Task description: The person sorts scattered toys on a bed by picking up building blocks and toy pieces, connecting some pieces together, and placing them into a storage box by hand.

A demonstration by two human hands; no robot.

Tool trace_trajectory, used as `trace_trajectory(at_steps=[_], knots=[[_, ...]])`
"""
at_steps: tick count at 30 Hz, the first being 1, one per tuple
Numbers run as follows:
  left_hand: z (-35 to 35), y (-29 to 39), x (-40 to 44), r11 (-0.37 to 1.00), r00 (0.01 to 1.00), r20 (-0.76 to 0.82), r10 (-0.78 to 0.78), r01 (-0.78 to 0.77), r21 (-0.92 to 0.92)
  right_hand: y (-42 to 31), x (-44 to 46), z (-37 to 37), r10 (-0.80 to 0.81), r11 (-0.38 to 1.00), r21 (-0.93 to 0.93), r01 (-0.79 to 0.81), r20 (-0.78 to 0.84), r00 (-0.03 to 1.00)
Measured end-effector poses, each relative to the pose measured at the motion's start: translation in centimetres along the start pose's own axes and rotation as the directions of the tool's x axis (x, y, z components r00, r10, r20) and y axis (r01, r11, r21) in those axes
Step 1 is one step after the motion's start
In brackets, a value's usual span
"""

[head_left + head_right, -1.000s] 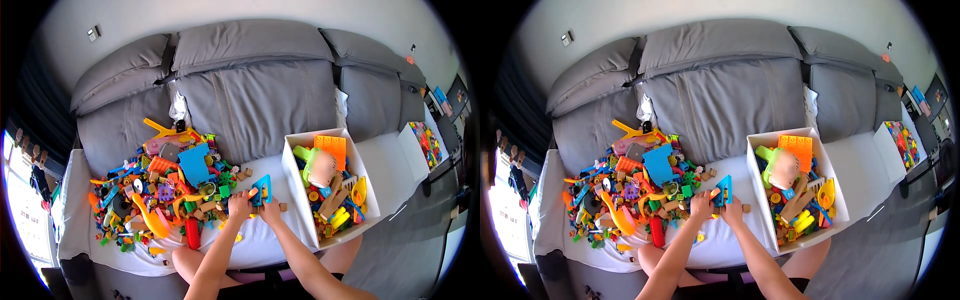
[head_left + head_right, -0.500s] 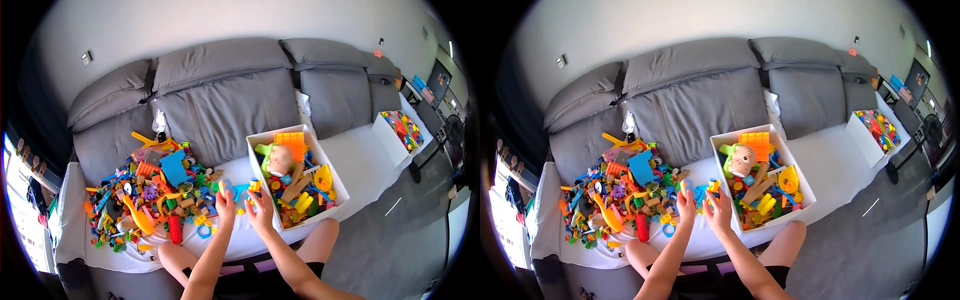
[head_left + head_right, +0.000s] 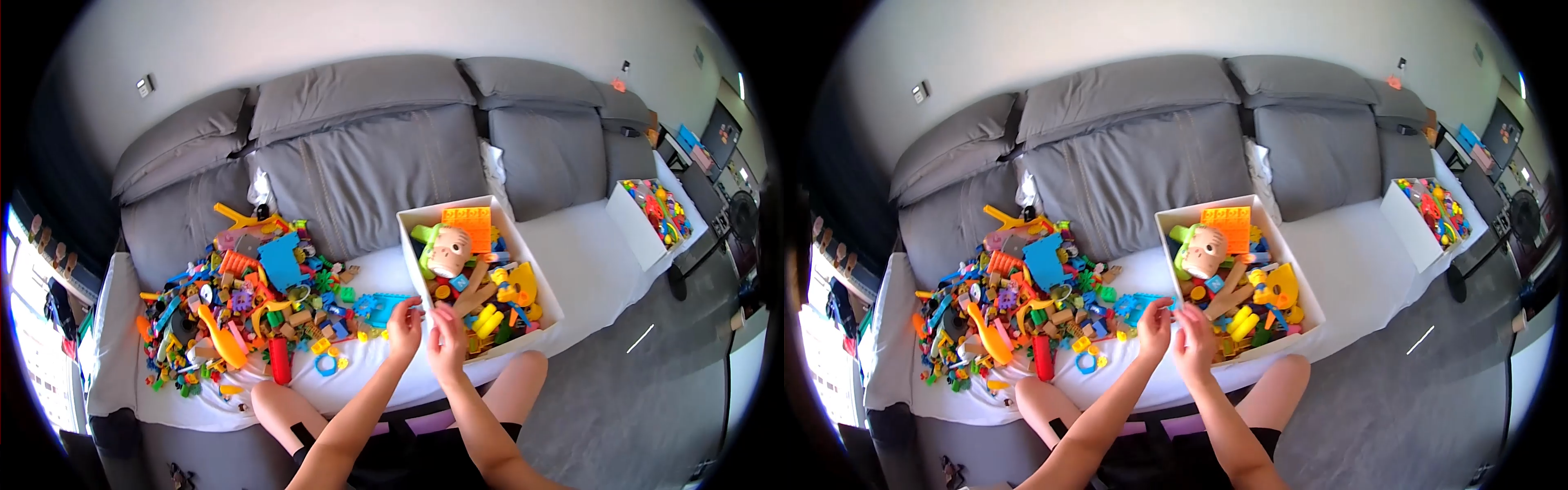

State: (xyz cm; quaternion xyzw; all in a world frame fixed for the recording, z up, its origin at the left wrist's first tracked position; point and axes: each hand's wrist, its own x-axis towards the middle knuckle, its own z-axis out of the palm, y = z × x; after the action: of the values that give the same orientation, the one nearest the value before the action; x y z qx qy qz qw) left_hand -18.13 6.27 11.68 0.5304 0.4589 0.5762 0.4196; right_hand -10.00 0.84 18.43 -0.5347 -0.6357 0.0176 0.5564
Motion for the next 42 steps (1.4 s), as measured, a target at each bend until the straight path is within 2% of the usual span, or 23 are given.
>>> trace_trajectory(at_steps=[2,4,6,8,9,10,12,15,18,22,24,25,28,29,32,33,34,36,37,38,40,41,42], knots=[[-4.0,-2.4,-0.9,0.962,0.999,-0.032,-0.002,0.011,0.273,-1.5,-1.1,2.6,0.046,0.975,0.206,-0.078,0.154,0.987],[-7.4,-4.0,-1.4,0.882,0.999,-0.034,-0.002,0.018,0.472,-0.6,-3.0,6.3,0.075,0.98,0.162,-0.118,0.252,0.965],[-10.4,-5.7,-1.6,0.737,0.997,0.054,0.049,-0.073,0.672,2.2,-5.0,9.6,0.251,0.96,-0.019,-0.28,0.506,0.825],[-12.4,-5.9,-1.8,0.515,0.985,0.154,0.082,-0.174,0.84,3.7,-5.4,12.0,0.283,0.933,-0.327,-0.152,0.405,0.869],[-13.0,-5.7,-1.6,0.466,0.983,0.182,0.026,-0.173,0.868,4.6,-5.5,13.0,0.284,0.875,-0.475,-0.091,0.352,0.892],[-13.4,-5.5,-1.5,0.418,0.978,0.207,-0.035,-0.174,0.892,5.4,-5.0,13.7,0.347,0.816,-0.565,-0.122,0.311,0.885],[-14.1,-5.9,-1.2,0.358,0.966,0.232,-0.115,-0.178,0.917,6.7,-4.5,15.0,0.487,0.727,-0.633,-0.267,0.2,0.85],[-14.2,-6.3,-0.9,0.346,0.959,0.226,-0.173,-0.156,0.925,8.4,-4.7,16.8,0.655,0.718,-0.428,-0.549,0.149,0.74],[-14.4,-6.2,-0.7,0.351,0.962,0.206,-0.181,-0.132,0.927,8.3,-5.3,17.1,0.61,0.778,-0.226,-0.586,0.051,0.791],[-15.0,-6.4,-1.2,0.376,0.965,0.22,-0.143,-0.153,0.914,6.6,-4.7,15.4,0.721,0.646,-0.074,-0.759,0.385,0.576],[-15.4,-6.9,-1.4,0.416,0.968,0.212,-0.135,-0.139,0.899,5.6,-5.0,14.4,0.583,0.809,-0.274,-0.52,0.253,0.773],[-15.6,-7.1,-1.6,0.502,0.98,0.173,-0.093,-0.104,0.858,5.1,-5.1,13.8,0.48,0.842,-0.38,-0.383,0.203,0.853],[-16.0,-7.5,-2.0,0.745,0.996,0.001,-0.09,0.067,0.664,3.5,-4.8,11.8,0.545,0.837,-0.168,-0.521,0.164,0.822],[-15.6,-7.5,-2.2,0.85,0.987,-0.132,-0.091,0.146,0.506,2.8,-4.7,11.1,0.524,0.849,-0.004,-0.529,0.141,0.84],[-14.7,-9.2,-1.9,0.976,0.924,-0.355,-0.145,0.193,0.104,1.8,-5.1,9.5,0.543,0.751,0.355,-0.557,0.149,0.827],[-13.7,-8.4,-1.3,0.986,0.915,-0.367,-0.167,0.162,-0.044,0.5,-4.5,8.1,0.546,0.742,0.37,-0.558,0.148,0.824],[-12.4,-6.4,-0.6,0.959,0.932,-0.309,-0.191,0.109,-0.262,0.3,-4.5,7.3,0.546,0.721,0.431,-0.543,0.13,0.827],[-8.6,-1.9,0.7,0.92,0.915,-0.301,-0.268,0.15,-0.363,-1.4,-3.0,4.4,0.648,0.541,0.608,-0.581,0.139,0.749],[-6.8,-0.9,1.4,0.92,0.944,-0.249,-0.216,0.112,-0.375,-1.8,-2.1,3.2,0.636,0.551,0.659,-0.512,0.065,0.769],[-5.0,0.0,1.7,0.912,0.968,-0.148,-0.202,0.132,-0.388,-1.2,-1.5,1.7,0.674,0.486,0.705,-0.517,0.074,0.735],[-1.4,3.1,1.9,0.894,0.984,0.023,-0.176,0.17,-0.415,-0.6,0.5,-0.2,0.753,0.492,0.696,-0.522,-0.039,0.657],[0.2,3.5,2.0,0.882,0.987,0.131,-0.096,0.146,-0.448,1.3,0.2,-0.7,0.739,0.536,0.661,-0.525,-0.067,0.67],[1.5,3.6,1.9,0.867,0.972,0.233,-0.012,0.127,-0.482,2.8,0.2,-1.3,0.733,0.517,0.681,-0.519,-0.038,0.68]])
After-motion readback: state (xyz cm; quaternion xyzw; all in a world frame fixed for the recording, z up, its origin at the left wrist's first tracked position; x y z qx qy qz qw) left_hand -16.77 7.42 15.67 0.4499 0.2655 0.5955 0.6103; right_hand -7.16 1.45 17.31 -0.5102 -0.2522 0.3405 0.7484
